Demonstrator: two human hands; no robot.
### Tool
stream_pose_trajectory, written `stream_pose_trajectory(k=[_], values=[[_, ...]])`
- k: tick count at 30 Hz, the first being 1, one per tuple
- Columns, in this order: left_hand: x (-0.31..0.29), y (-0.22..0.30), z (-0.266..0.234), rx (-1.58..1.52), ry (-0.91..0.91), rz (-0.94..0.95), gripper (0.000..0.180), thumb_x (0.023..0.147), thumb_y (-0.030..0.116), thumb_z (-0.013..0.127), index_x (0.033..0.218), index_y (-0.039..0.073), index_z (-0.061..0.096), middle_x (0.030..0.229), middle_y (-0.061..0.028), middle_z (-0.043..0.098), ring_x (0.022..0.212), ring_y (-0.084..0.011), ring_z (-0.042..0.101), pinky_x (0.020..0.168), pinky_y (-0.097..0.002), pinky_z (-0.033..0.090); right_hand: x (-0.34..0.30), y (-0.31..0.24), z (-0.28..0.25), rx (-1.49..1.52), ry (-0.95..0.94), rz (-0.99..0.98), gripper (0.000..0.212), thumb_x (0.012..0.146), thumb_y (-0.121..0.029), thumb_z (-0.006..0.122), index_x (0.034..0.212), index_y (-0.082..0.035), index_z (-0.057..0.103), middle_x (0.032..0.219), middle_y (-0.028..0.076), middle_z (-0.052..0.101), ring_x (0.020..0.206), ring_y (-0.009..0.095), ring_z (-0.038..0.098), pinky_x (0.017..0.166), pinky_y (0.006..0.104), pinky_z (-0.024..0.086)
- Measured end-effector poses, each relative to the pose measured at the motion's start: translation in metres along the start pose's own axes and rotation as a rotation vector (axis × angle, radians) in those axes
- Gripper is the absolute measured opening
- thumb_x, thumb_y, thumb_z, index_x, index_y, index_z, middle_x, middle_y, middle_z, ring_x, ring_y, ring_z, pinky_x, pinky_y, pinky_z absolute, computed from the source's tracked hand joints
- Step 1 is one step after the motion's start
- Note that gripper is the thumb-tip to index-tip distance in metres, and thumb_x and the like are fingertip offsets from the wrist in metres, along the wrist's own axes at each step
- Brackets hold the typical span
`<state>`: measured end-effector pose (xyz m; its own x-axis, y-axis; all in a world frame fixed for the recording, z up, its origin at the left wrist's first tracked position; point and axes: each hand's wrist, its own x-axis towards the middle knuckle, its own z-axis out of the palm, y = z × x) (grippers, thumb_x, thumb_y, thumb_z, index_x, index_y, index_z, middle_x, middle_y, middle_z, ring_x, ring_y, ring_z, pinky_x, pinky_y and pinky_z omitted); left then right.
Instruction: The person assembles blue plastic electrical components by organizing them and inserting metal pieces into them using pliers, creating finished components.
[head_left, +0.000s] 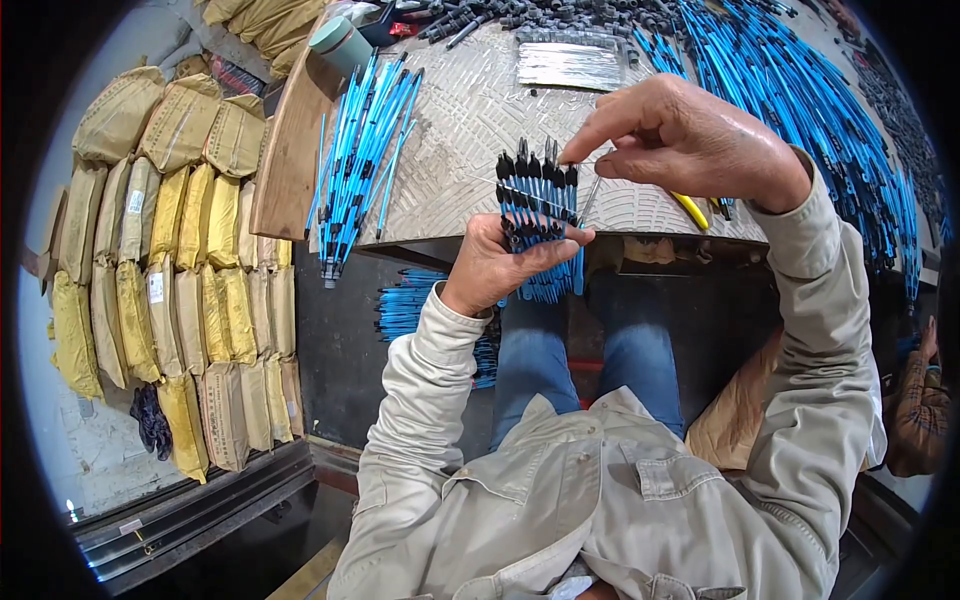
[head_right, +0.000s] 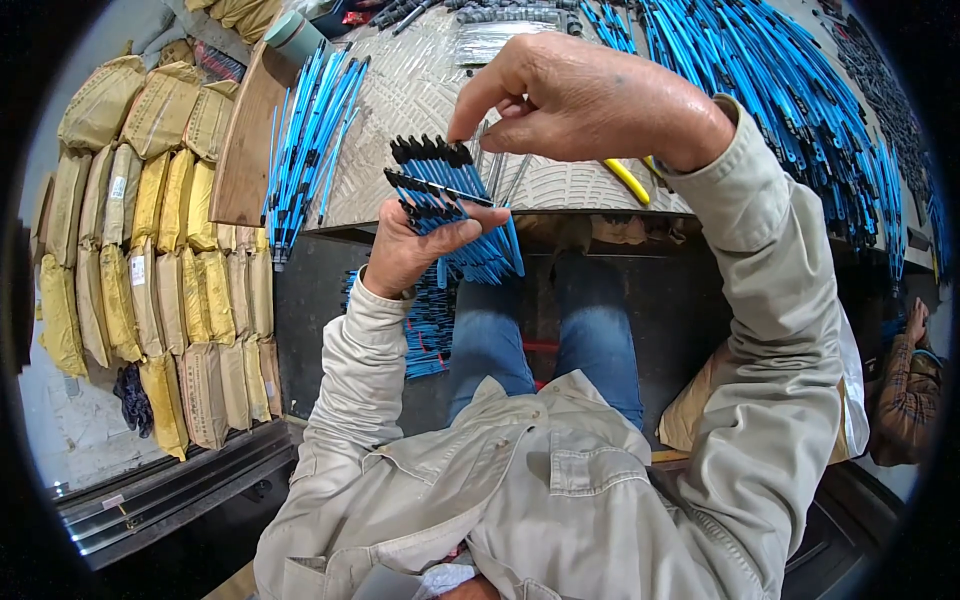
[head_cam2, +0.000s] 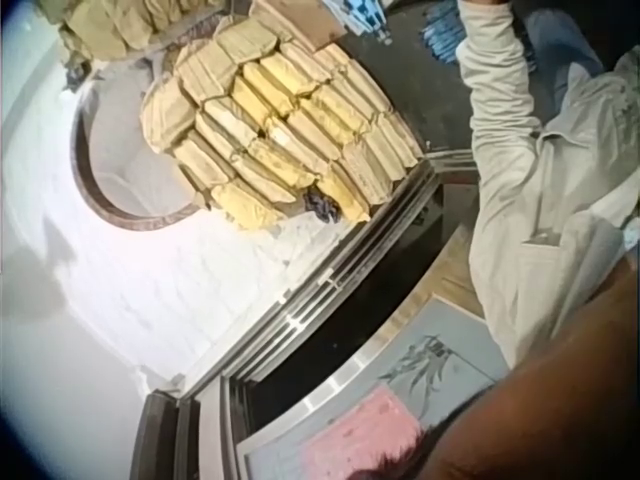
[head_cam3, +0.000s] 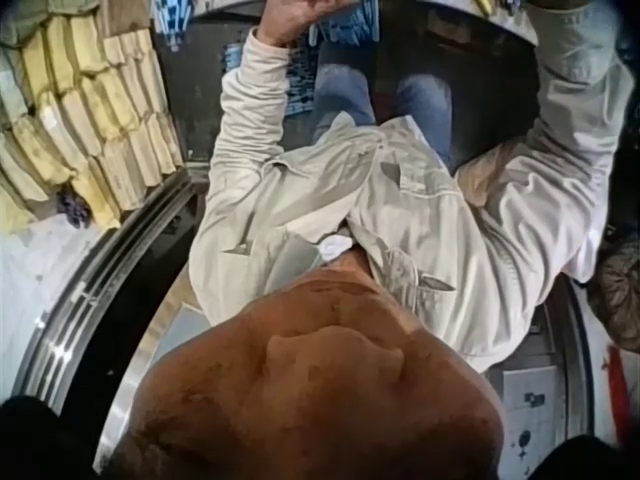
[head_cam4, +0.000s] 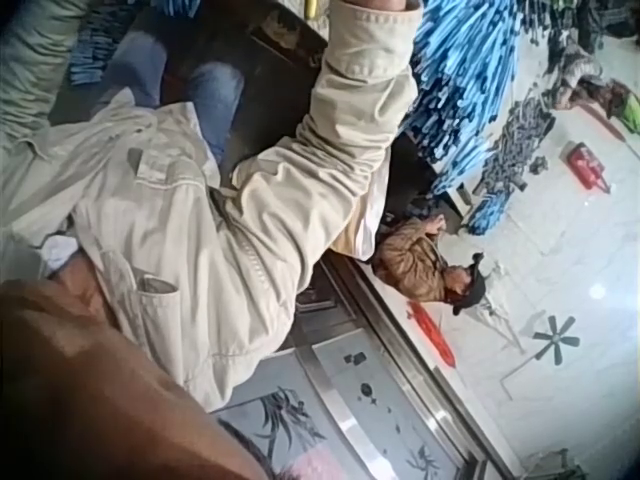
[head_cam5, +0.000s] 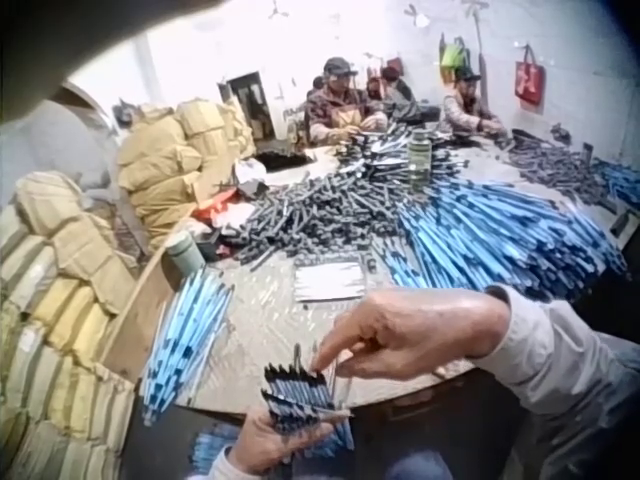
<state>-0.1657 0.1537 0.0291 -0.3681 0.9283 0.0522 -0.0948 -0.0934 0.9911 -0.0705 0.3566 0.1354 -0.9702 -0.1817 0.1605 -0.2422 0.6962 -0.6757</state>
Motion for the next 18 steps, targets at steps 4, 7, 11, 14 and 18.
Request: stream_pose_trajectory(k=[4, 7, 11, 14, 18], values=[[0.000, 0.000, 0.000, -0.020, 0.004, -0.007, 0.016, 0.080, 0.009, 0.069, 0.094, 0.000, 0.068, 0.092, -0.0094, 0.069, 0.087, -0.0138, 0.064, 0.079, -0.0280, 0.050, 0.001, -0.002, 0.001, -0.014, 0.007, -0.037, 0.018, 0.079, -0.005, 0.066, 0.097, -0.002, 0.067, 0.079, 0.005, 0.062, 0.058, 0.009, 0.049, 0.049, 0.0244, 0.036], [0.000, 0.000, -0.001, -0.031, 0.003, -0.014, 0.015, 0.080, 0.006, 0.069, 0.093, 0.001, 0.069, 0.092, -0.0084, 0.069, 0.087, -0.0125, 0.063, 0.079, -0.0266, 0.050, -0.001, 0.001, 0.010, -0.021, 0.062, -0.039, 0.017, 0.080, -0.005, 0.066, 0.096, -0.001, 0.066, 0.076, 0.005, 0.061, 0.057, 0.009, 0.048, 0.049, 0.0244, 0.036], [0.000, 0.000, -0.002, -0.052, 0.001, -0.010, 0.015, 0.080, 0.006, 0.068, 0.094, 0.001, 0.069, 0.092, -0.0086, 0.069, 0.088, -0.0126, 0.063, 0.079, -0.0267, 0.050, -0.007, 0.000, 0.031, 0.009, 0.231, -0.054, 0.014, 0.080, -0.004, 0.065, 0.094, 0.000, 0.065, 0.072, 0.004, 0.057, 0.057, 0.007, 0.046, 0.049, 0.0235, 0.034], [-0.001, -0.002, -0.002, -0.071, -0.011, 0.019, 0.015, 0.080, 0.006, 0.068, 0.094, 0.001, 0.068, 0.093, -0.0087, 0.069, 0.088, -0.0125, 0.063, 0.079, -0.0266, 0.050, -0.011, -0.004, 0.038, 0.044, 0.323, -0.022, 0.012, 0.080, -0.002, 0.064, 0.092, 0.000, 0.063, 0.069, 0.003, 0.054, 0.056, 0.006, 0.043, 0.048, 0.0227, 0.033], [0.000, -0.003, -0.002, -0.063, -0.016, -0.014, 0.015, 0.080, 0.005, 0.068, 0.095, 0.001, 0.068, 0.093, -0.0086, 0.069, 0.087, -0.0120, 0.063, 0.079, -0.0264, 0.050, -0.011, -0.005, 0.038, 0.066, 0.316, 0.056, 0.010, 0.081, -0.001, 0.062, 0.090, 0.001, 0.062, 0.066, 0.000, 0.047, 0.055, 0.005, 0.040, 0.048, 0.0216, 0.031]])
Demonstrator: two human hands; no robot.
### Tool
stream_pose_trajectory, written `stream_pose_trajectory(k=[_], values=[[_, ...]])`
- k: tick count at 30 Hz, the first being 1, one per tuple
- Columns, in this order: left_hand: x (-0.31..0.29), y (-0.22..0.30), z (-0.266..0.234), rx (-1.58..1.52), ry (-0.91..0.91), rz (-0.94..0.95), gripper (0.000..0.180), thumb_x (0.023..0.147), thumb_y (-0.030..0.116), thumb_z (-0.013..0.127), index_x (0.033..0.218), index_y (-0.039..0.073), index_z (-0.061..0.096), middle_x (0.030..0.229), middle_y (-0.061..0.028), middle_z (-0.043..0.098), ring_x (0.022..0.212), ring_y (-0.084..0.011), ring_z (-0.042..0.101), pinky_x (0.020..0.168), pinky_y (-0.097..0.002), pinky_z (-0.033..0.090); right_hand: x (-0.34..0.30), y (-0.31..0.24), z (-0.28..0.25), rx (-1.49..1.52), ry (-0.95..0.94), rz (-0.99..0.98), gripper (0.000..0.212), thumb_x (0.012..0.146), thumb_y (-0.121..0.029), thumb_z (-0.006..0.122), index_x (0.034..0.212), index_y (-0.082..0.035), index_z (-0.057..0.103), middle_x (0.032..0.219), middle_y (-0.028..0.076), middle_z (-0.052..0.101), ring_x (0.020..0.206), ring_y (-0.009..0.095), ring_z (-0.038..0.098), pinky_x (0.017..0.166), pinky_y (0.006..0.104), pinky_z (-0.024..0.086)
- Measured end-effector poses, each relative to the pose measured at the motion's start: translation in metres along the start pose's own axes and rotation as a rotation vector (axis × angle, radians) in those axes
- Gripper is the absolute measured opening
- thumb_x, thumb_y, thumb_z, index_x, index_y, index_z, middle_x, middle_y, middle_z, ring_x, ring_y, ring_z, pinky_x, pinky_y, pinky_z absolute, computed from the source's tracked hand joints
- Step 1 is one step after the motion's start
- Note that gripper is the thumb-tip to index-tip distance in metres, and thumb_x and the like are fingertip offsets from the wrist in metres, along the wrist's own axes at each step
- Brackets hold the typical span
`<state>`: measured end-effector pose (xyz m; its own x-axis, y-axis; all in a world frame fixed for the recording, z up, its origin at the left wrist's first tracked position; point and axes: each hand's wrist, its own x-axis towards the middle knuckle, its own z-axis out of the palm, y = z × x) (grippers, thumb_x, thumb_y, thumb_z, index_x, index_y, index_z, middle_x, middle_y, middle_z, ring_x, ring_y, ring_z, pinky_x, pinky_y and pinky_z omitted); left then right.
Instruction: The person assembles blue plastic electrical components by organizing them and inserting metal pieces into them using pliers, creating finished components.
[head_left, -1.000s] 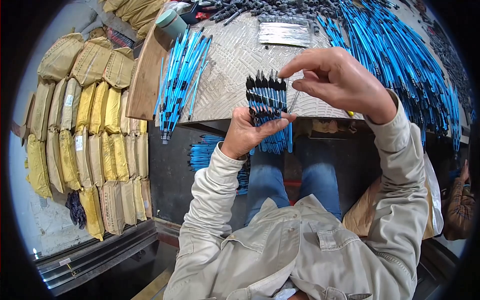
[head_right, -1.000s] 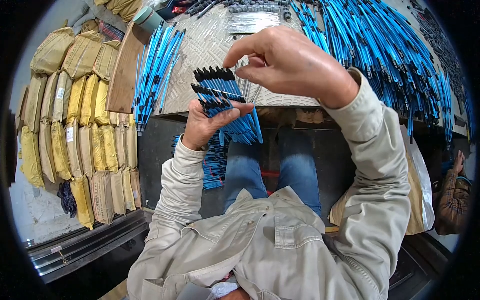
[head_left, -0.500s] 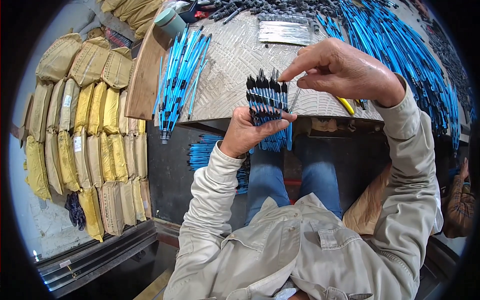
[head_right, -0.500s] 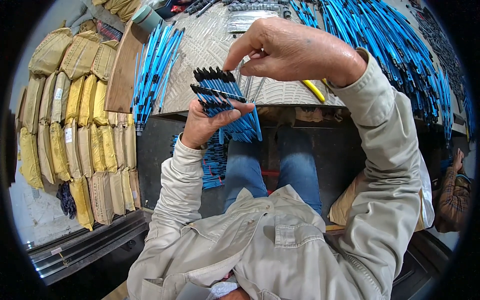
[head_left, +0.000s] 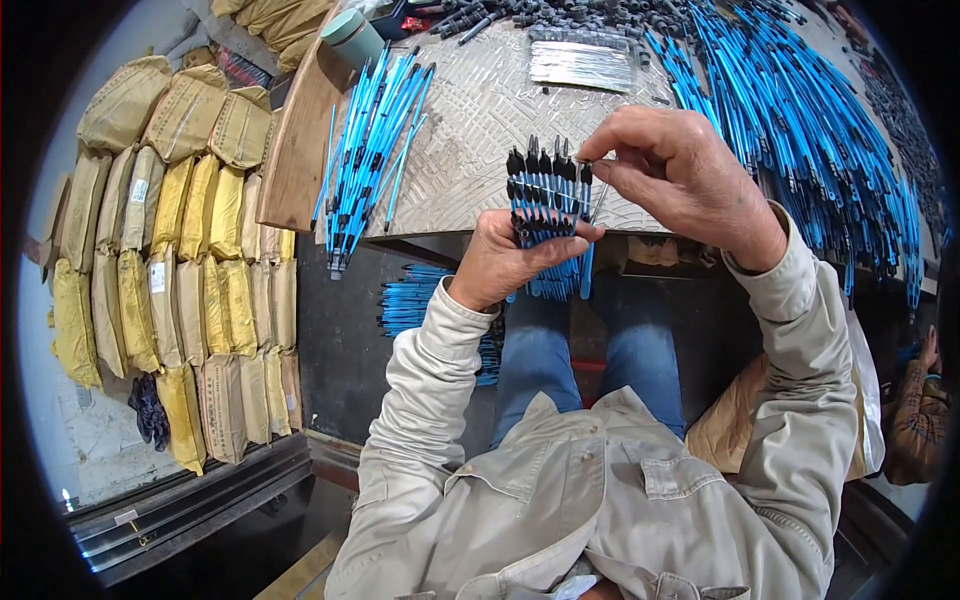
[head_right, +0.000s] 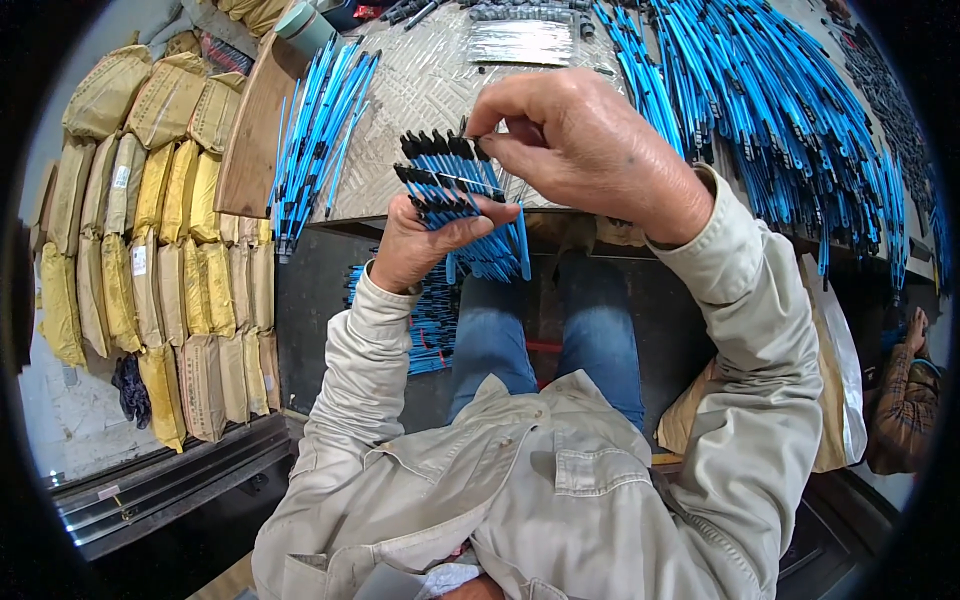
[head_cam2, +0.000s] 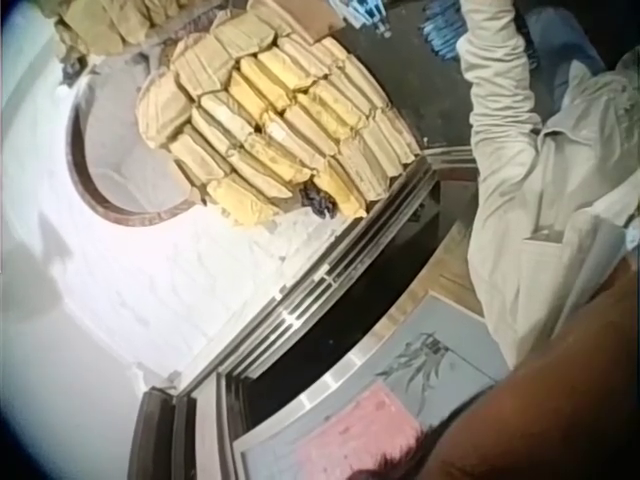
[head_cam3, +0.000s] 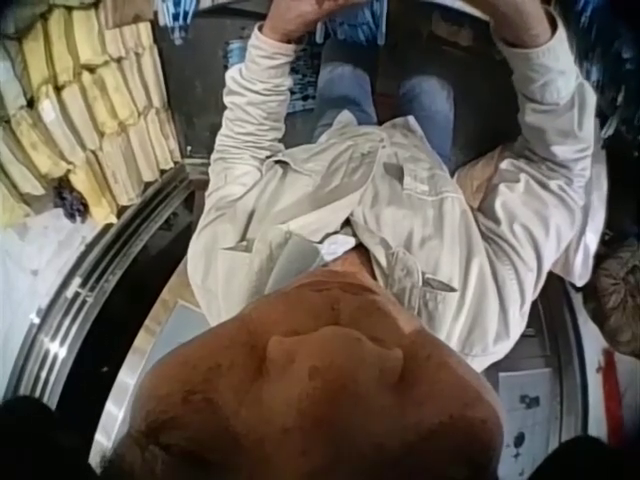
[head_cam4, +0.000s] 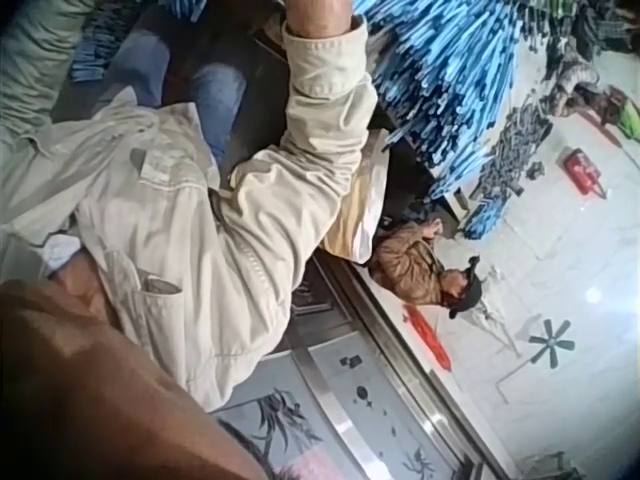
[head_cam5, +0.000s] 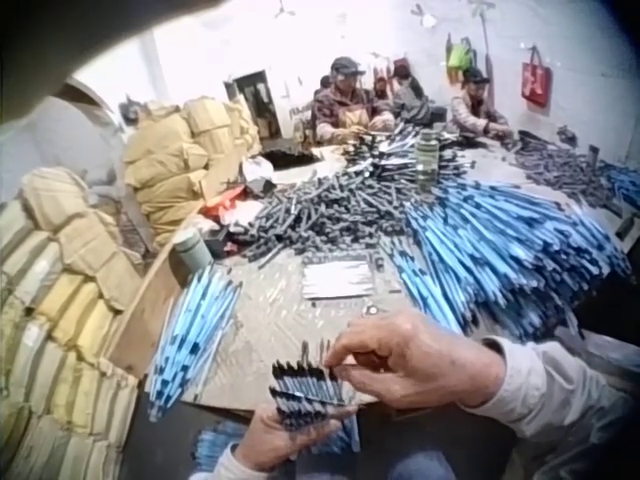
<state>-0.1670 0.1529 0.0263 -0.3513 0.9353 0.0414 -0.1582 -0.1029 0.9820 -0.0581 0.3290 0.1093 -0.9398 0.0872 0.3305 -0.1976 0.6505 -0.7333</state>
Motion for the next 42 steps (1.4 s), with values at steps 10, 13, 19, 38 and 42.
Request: stream_pose_trajectory(k=[10, 13, 19, 38, 42], values=[[-0.001, -0.002, 0.000, -0.008, 0.014, 0.013, 0.017, 0.080, 0.006, 0.068, 0.096, 0.001, 0.068, 0.093, -0.0076, 0.068, 0.086, -0.0104, 0.062, 0.078, -0.0247, 0.050, 0.001, 0.002, 0.020, 0.028, 0.160, -0.031, 0.009, 0.081, -0.001, 0.060, 0.090, 0.000, 0.060, 0.067, -0.001, 0.045, 0.056, 0.004, 0.040, 0.048, 0.0211, 0.031], [-0.002, -0.004, -0.003, 0.011, 0.003, 0.021, 0.018, 0.080, 0.006, 0.068, 0.098, 0.002, 0.068, 0.093, -0.0068, 0.068, 0.086, -0.0099, 0.061, 0.077, -0.0243, 0.050, 0.004, -0.002, 0.013, -0.056, 0.125, -0.078, 0.009, 0.081, -0.001, 0.060, 0.090, 0.000, 0.059, 0.069, -0.001, 0.045, 0.057, 0.004, 0.041, 0.048, 0.0208, 0.032], [-0.004, -0.007, -0.004, -0.022, -0.016, 0.020, 0.022, 0.080, 0.004, 0.068, 0.102, 0.004, 0.068, 0.095, -0.0050, 0.068, 0.087, -0.0087, 0.060, 0.077, -0.0242, 0.050, 0.004, -0.008, 0.014, -0.154, 0.079, -0.108, 0.009, 0.084, -0.004, 0.061, 0.091, 0.000, 0.060, 0.072, -0.001, 0.048, 0.059, 0.002, 0.042, 0.050, 0.0196, 0.035], [-0.006, 0.001, -0.006, 0.005, -0.052, 0.082, 0.023, 0.079, -0.001, 0.067, 0.101, 0.003, 0.067, 0.098, -0.0071, 0.068, 0.094, -0.0124, 0.061, 0.082, -0.0266, 0.049, -0.001, -0.004, 0.036, 0.191, 0.091, 0.068, 0.017, 0.087, -0.012, 0.062, 0.100, -0.001, 0.060, 0.071, -0.004, 0.041, 0.062, 0.001, 0.036, 0.052, 0.0169, 0.033], [-0.007, -0.002, -0.006, -0.017, -0.060, 0.083, 0.023, 0.079, 0.000, 0.067, 0.101, 0.004, 0.067, 0.097, -0.0066, 0.068, 0.094, -0.0124, 0.061, 0.081, -0.0266, 0.049, 0.001, -0.004, 0.033, 0.131, 0.076, 0.035, 0.017, 0.087, -0.014, 0.063, 0.098, -0.001, 0.059, 0.070, -0.004, 0.041, 0.061, 0.001, 0.036, 0.051, 0.0172, 0.033]])
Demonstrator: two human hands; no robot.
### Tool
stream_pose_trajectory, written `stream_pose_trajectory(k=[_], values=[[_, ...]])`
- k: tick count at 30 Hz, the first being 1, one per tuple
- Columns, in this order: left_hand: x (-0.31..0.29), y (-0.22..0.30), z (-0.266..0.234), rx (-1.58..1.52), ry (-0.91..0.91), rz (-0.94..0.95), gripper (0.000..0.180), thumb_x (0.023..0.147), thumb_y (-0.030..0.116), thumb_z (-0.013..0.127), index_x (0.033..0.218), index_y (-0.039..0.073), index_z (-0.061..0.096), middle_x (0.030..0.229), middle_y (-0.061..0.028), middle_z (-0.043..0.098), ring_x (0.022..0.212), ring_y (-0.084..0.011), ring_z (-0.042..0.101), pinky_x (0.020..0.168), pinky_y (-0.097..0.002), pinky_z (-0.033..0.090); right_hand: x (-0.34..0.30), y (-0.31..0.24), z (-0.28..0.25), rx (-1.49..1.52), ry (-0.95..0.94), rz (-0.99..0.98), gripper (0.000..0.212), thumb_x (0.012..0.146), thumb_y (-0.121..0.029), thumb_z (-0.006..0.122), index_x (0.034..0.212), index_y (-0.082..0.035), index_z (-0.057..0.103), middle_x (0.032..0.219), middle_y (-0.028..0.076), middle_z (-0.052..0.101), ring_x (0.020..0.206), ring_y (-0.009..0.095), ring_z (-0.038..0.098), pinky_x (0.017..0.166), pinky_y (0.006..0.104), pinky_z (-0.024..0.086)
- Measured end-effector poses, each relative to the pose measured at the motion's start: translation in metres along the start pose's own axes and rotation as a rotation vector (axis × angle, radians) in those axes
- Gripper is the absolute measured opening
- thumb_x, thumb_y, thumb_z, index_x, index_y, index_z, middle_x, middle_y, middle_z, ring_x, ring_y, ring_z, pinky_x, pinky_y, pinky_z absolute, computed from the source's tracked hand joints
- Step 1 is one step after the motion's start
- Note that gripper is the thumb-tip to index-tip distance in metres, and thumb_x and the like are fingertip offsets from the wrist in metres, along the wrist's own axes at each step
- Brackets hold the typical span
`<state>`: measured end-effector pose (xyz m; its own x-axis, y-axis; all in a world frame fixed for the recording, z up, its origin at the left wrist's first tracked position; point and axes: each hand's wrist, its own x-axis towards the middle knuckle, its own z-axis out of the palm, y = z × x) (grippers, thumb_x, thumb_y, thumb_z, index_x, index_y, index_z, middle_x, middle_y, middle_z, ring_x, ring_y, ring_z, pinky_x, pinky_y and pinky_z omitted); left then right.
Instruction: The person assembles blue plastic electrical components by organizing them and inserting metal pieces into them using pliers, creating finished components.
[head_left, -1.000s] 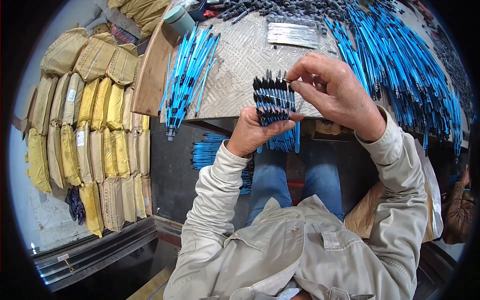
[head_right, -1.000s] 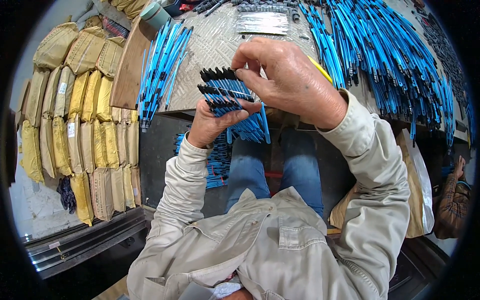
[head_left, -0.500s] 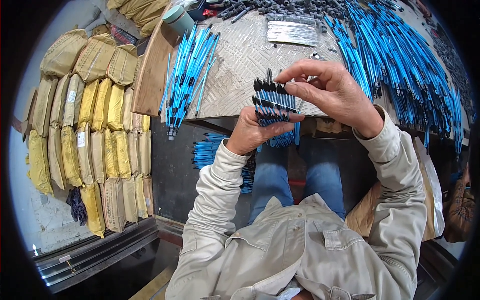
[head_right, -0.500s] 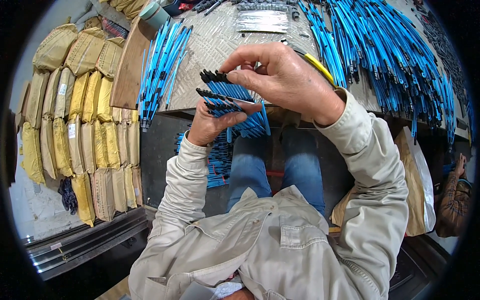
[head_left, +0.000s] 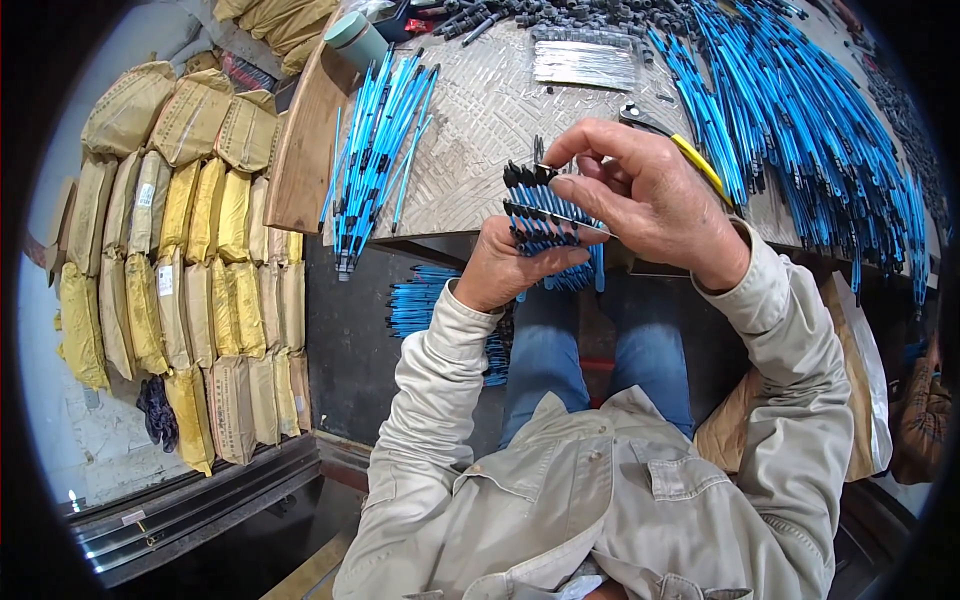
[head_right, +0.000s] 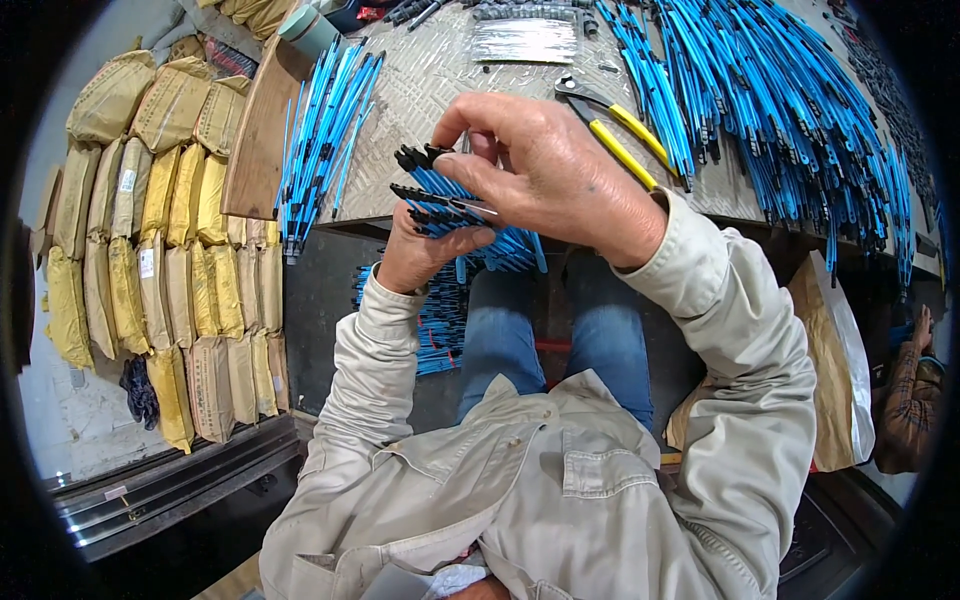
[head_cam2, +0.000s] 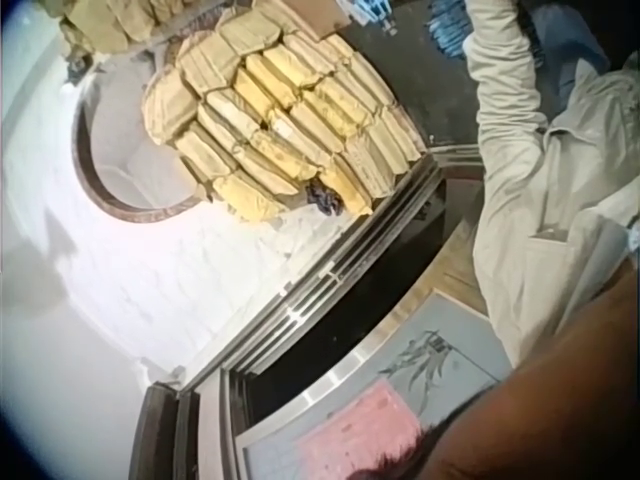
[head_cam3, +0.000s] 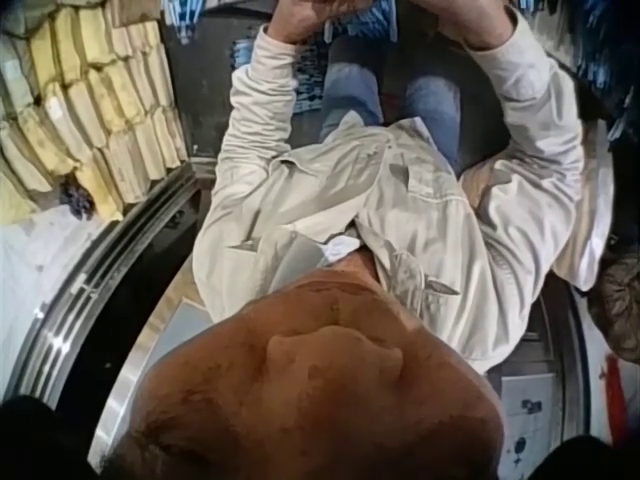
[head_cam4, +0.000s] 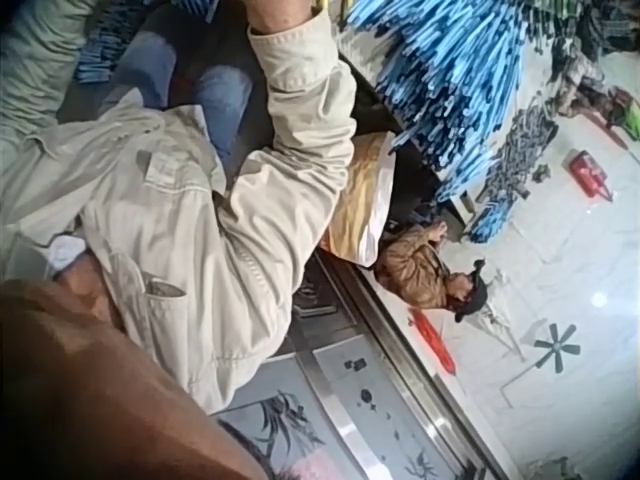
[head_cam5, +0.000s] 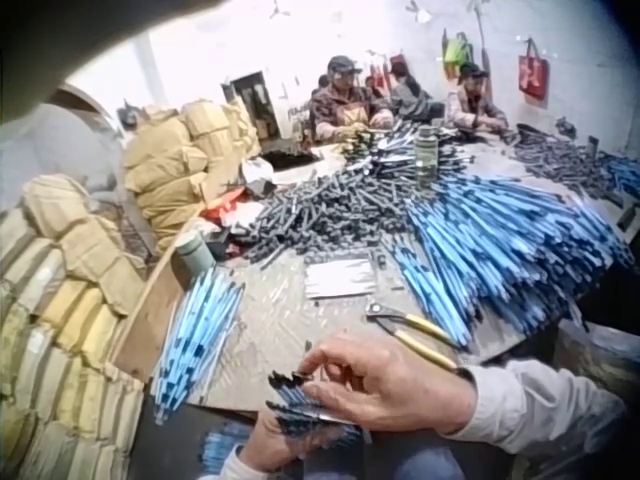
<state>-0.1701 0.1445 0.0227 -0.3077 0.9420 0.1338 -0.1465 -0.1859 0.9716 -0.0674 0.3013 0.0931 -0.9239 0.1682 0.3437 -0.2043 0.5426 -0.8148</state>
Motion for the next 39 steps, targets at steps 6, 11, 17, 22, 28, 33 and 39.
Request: stream_pose_trajectory(k=[6, 11, 17, 22, 28, 33, 39], values=[[0.002, -0.005, 0.000, 0.057, -0.006, 0.009, 0.023, 0.078, 0.001, 0.068, 0.101, 0.004, 0.067, 0.097, -0.0064, 0.068, 0.093, -0.0119, 0.061, 0.081, -0.0268, 0.049, 0.011, 0.007, -0.009, 0.046, -0.104, 0.025, 0.018, 0.086, -0.015, 0.064, 0.097, -0.001, 0.060, 0.070, -0.004, 0.042, 0.061, 0.001, 0.036, 0.051, 0.0175, 0.033], [0.001, -0.002, -0.003, -0.023, -0.006, -0.055, 0.022, 0.077, 0.001, 0.069, 0.099, 0.004, 0.067, 0.097, -0.0061, 0.068, 0.092, -0.0113, 0.061, 0.080, -0.0265, 0.049, 0.012, 0.016, -0.007, 0.318, -0.163, 0.007, 0.018, 0.085, -0.015, 0.066, 0.096, -0.002, 0.063, 0.070, -0.006, 0.044, 0.060, 0.000, 0.036, 0.050, 0.0169, 0.032], [0.001, -0.001, 0.000, -0.013, 0.011, -0.045, 0.022, 0.078, 0.002, 0.069, 0.099, 0.004, 0.068, 0.096, -0.0047, 0.068, 0.089, -0.0106, 0.061, 0.079, -0.0253, 0.048, 0.011, 0.003, -0.011, 0.246, -0.215, 0.064, 0.014, 0.085, -0.013, 0.065, 0.096, -0.004, 0.064, 0.070, -0.005, 0.046, 0.059, 0.000, 0.037, 0.050, 0.0173, 0.031], [0.002, -0.001, -0.003, 0.127, -0.053, -0.003, 0.023, 0.078, 0.004, 0.069, 0.101, 0.004, 0.067, 0.096, -0.0044, 0.068, 0.090, -0.0114, 0.061, 0.080, -0.0260, 0.048, 0.008, 0.000, -0.002, -0.007, -0.076, -0.009, 0.013, 0.084, -0.009, 0.064, 0.096, -0.004, 0.064, 0.069, -0.004, 0.045, 0.058, 0.002, 0.037, 0.049, 0.0188, 0.031], [0.002, -0.001, 0.000, 0.060, -0.058, 0.083, 0.023, 0.078, 0.004, 0.069, 0.101, 0.005, 0.068, 0.098, -0.0042, 0.068, 0.093, -0.0122, 0.061, 0.084, -0.0272, 0.047, 0.006, 0.001, 0.001, -0.044, 0.030, -0.121, 0.013, 0.081, -0.005, 0.062, 0.093, -0.003, 0.064, 0.069, -0.001, 0.046, 0.057, 0.006, 0.039, 0.050, 0.0212, 0.033], [0.001, -0.002, 0.000, 0.095, -0.063, 0.100, 0.023, 0.078, 0.003, 0.069, 0.101, 0.005, 0.068, 0.098, -0.0045, 0.068, 0.094, -0.0124, 0.061, 0.085, -0.0274, 0.047, 0.007, -0.008, -0.003, -0.132, -0.022, -0.084, 0.015, 0.079, -0.003, 0.061, 0.093, -0.003, 0.064, 0.066, 0.001, 0.045, 0.056, 0.010, 0.041, 0.050, 0.0250, 0.033], [0.003, 0.001, 0.001, 0.128, -0.066, 0.108, 0.023, 0.078, 0.002, 0.068, 0.100, 0.004, 0.068, 0.098, -0.0053, 0.068, 0.094, -0.0131, 0.061, 0.084, -0.0274, 0.048, 0.012, -0.011, -0.011, -0.253, -0.061, -0.187, 0.018, 0.078, -0.002, 0.063, 0.095, -0.004, 0.065, 0.063, 0.005, 0.044, 0.055, 0.016, 0.042, 0.051, 0.0304, 0.033]])
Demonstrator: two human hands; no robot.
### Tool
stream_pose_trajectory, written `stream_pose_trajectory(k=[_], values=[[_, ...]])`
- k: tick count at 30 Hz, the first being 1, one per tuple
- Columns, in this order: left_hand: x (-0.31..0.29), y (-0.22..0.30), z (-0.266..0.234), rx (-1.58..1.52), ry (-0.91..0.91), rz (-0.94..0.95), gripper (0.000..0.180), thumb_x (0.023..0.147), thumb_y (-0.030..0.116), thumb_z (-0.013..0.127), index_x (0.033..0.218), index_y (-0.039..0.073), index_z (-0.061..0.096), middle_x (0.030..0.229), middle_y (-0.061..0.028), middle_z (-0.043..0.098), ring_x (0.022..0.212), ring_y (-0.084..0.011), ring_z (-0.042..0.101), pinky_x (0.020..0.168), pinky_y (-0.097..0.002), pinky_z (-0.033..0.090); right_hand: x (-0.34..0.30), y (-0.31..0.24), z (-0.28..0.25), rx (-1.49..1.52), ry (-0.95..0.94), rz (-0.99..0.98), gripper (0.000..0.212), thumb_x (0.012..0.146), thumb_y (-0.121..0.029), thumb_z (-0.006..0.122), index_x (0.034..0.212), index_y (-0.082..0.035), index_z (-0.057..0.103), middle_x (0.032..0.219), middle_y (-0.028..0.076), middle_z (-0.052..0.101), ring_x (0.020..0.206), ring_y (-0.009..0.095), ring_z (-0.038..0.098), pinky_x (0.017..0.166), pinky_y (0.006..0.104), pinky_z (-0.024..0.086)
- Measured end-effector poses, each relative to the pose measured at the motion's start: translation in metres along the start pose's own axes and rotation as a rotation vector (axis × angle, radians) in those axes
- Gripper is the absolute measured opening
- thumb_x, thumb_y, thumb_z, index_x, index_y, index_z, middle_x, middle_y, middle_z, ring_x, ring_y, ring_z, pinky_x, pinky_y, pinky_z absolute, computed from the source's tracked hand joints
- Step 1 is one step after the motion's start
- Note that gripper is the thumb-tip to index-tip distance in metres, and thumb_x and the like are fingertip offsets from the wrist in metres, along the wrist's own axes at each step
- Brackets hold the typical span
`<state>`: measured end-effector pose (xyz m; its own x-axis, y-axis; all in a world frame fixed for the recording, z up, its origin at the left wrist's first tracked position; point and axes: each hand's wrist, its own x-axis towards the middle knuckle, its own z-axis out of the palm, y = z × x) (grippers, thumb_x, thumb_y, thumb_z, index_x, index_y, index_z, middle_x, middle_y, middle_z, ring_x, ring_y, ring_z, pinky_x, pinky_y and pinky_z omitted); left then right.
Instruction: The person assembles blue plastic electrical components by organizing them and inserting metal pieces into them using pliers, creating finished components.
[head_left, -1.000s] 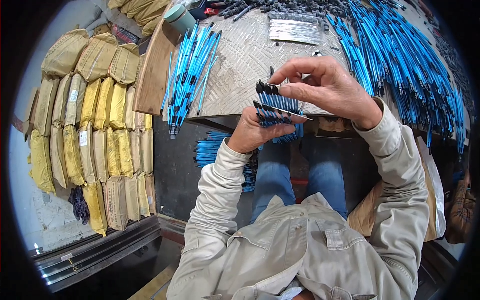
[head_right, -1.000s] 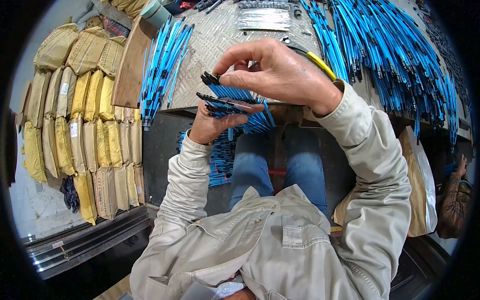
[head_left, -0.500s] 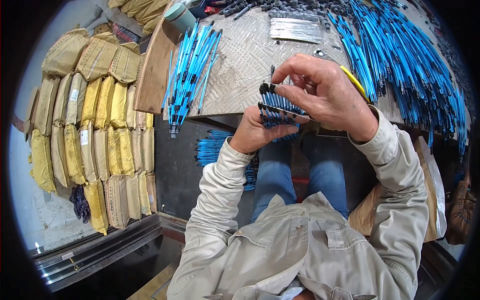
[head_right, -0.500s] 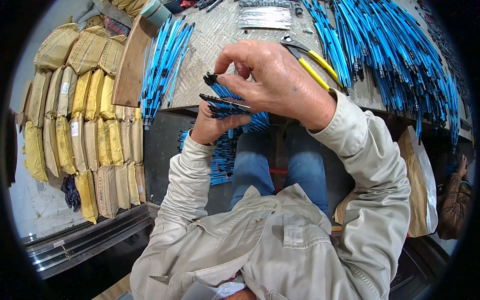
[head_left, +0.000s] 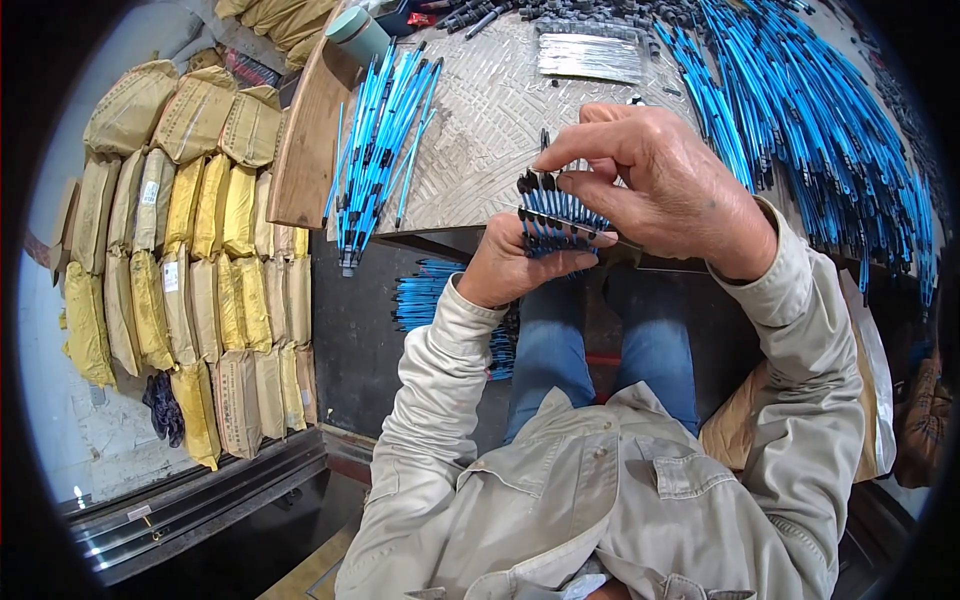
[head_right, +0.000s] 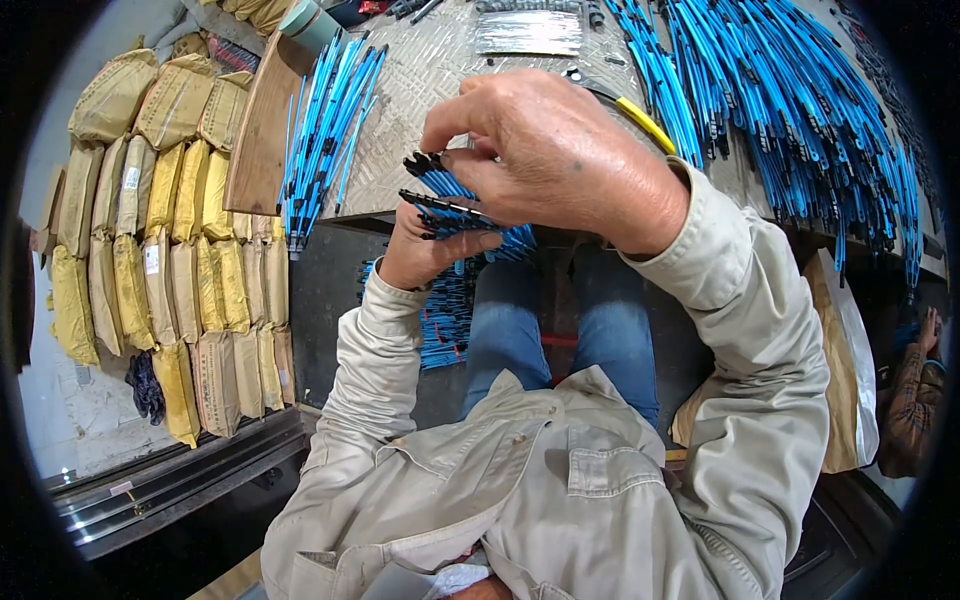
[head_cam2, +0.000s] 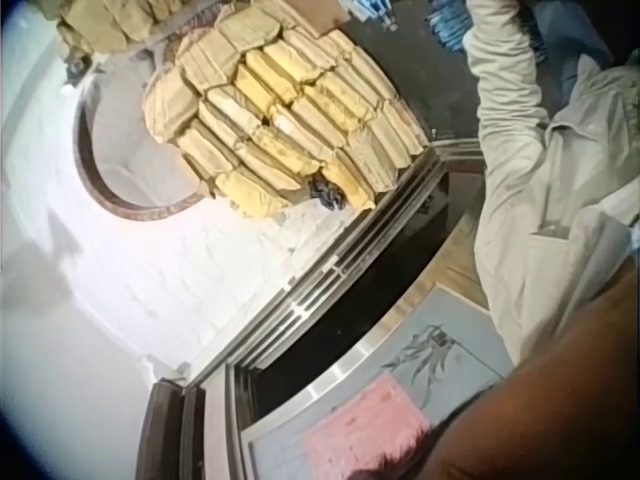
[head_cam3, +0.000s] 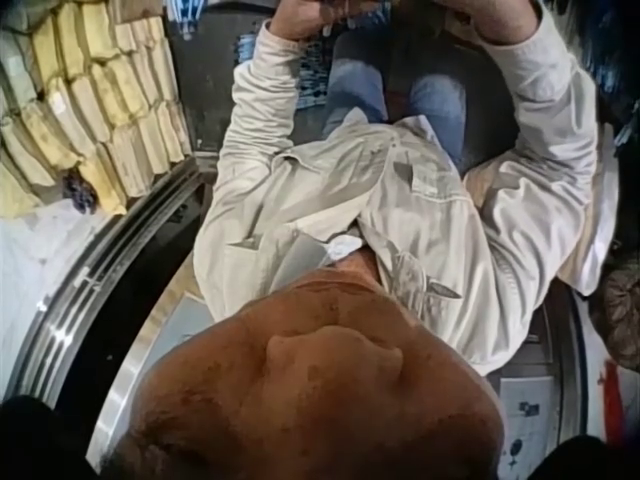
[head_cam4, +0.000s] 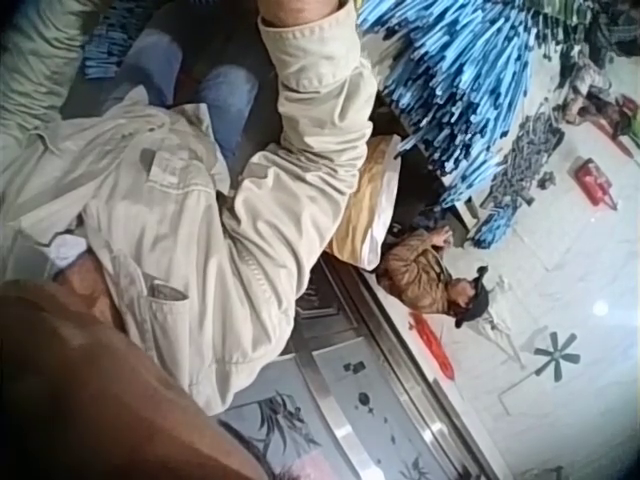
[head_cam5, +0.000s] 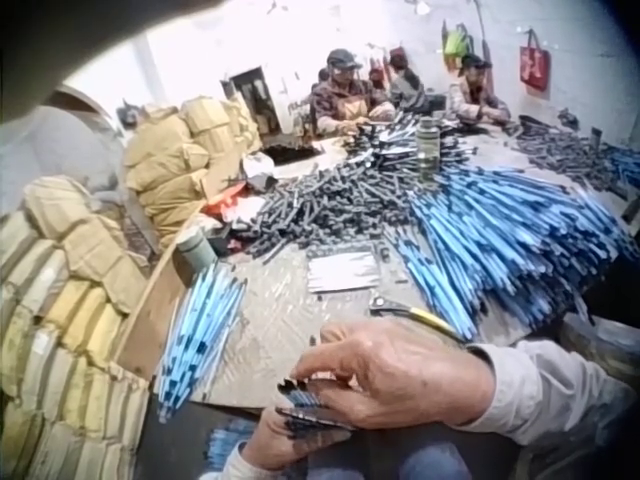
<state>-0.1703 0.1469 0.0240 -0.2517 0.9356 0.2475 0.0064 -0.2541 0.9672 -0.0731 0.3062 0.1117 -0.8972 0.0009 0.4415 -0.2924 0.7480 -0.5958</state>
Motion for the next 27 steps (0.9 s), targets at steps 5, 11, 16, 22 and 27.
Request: stream_pose_trajectory(k=[5, 11, 16, 22, 27], values=[[-0.002, 0.001, -0.005, -0.056, -0.031, -0.124, 0.022, 0.078, 0.002, 0.068, 0.100, 0.004, 0.069, 0.098, -0.0058, 0.068, 0.095, -0.0132, 0.061, 0.083, -0.0270, 0.048, 0.000, 0.008, 0.004, 0.108, -0.001, -0.070, 0.018, 0.078, -0.003, 0.063, 0.095, -0.003, 0.066, 0.063, 0.008, 0.045, 0.056, 0.021, 0.044, 0.053, 0.0326, 0.034], [-0.002, 0.002, -0.006, -0.045, -0.051, -0.160, 0.022, 0.077, 0.002, 0.069, 0.099, 0.004, 0.069, 0.098, -0.0052, 0.068, 0.095, -0.0126, 0.061, 0.083, -0.0267, 0.048, -0.001, 0.008, 0.005, 0.098, -0.030, -0.101, 0.019, 0.078, -0.003, 0.062, 0.097, -0.002, 0.065, 0.063, 0.008, 0.045, 0.058, 0.023, 0.046, 0.054, 0.0333, 0.035], [-0.002, 0.002, -0.006, -0.017, -0.034, -0.087, 0.021, 0.076, 0.001, 0.070, 0.097, 0.004, 0.069, 0.098, -0.0041, 0.068, 0.094, -0.0118, 0.060, 0.084, -0.0264, 0.048, -0.003, 0.008, 0.013, 0.068, 0.031, -0.120, 0.021, 0.079, -0.004, 0.062, 0.100, -0.002, 0.063, 0.064, 0.008, 0.047, 0.058, 0.023, 0.048, 0.053, 0.0321, 0.035], [-0.006, -0.004, -0.005, 0.043, 0.031, -0.081, 0.022, 0.076, 0.001, 0.070, 0.098, 0.005, 0.068, 0.099, -0.0038, 0.068, 0.093, -0.0112, 0.060, 0.084, -0.0266, 0.048, -0.001, -0.006, 0.008, 0.142, -0.095, 0.115, 0.018, 0.083, -0.005, 0.061, 0.101, -0.001, 0.061, 0.070, 0.007, 0.053, 0.059, 0.012, 0.051, 0.051, 0.0274, 0.038], [-0.003, 0.001, -0.007, -0.075, -0.005, -0.105, 0.023, 0.075, 0.001, 0.071, 0.098, 0.004, 0.068, 0.098, -0.0045, 0.068, 0.093, -0.0111, 0.060, 0.084, -0.0271, 0.048, -0.002, 0.002, 0.013, 0.324, -0.137, 0.262, 0.018, 0.085, -0.008, 0.060, 0.101, 0.000, 0.062, 0.073, 0.004, 0.056, 0.063, 0.005, 0.050, 0.052, 0.0243, 0.039]])
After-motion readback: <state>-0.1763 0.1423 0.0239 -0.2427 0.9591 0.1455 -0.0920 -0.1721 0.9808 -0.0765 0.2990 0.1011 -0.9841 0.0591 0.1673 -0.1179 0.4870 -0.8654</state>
